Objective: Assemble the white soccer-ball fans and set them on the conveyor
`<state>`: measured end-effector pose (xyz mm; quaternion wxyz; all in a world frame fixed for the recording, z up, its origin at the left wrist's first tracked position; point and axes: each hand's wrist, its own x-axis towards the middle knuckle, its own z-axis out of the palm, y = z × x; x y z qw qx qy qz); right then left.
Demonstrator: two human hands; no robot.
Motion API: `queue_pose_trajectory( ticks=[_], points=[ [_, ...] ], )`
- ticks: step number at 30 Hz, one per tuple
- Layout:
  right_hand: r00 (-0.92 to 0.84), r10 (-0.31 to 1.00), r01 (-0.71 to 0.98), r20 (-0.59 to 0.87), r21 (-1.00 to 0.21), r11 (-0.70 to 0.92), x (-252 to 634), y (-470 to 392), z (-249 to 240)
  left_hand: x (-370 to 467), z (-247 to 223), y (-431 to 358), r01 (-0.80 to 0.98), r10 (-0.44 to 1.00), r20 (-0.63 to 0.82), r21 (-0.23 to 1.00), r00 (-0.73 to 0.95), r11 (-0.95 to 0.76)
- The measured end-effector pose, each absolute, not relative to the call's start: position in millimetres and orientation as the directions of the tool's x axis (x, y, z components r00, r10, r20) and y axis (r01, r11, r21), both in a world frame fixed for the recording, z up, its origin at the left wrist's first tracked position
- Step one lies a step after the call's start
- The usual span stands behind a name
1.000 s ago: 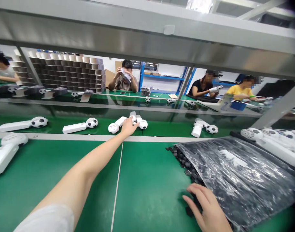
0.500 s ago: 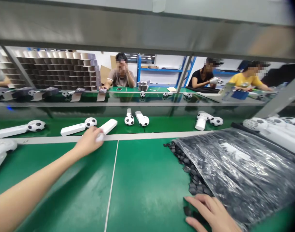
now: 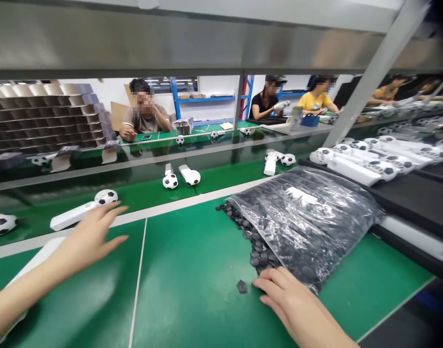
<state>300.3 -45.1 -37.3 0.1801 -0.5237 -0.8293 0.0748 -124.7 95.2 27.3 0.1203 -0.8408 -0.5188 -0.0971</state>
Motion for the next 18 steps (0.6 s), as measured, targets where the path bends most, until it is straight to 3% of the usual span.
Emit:
queue_pose_trajectory(
  ticks=[5,10,14,18],
  points=[
    [-0.301,0.947,0.859,0.111,-0.4,0.32,296.7,-44.9,-29.5,27.7,37.3,224.3,0.808,0.797,0.139,-0.058,0.588,-0.586],
    [-0.239,0.969,0.873,-0.068,-0.452,0.184,290.7,-39.6,-6.3,94.2,15.2,282.5,0.772,0.768,0.089,-0.047,0.635,-0.633],
    [-0.308,0.949,0.875,-0.072,-0.413,0.253,294.1,-32.3,-1.6,91.2,22.6,245.1,0.748,0.739,0.139,-0.021,0.659,-0.663],
    [-0.384,0.923,0.857,0.007,-0.37,0.359,299.3,-39.0,3.4,58.8,45.9,144.2,0.705,0.689,0.189,-0.029,0.7,-0.708]
  ],
)
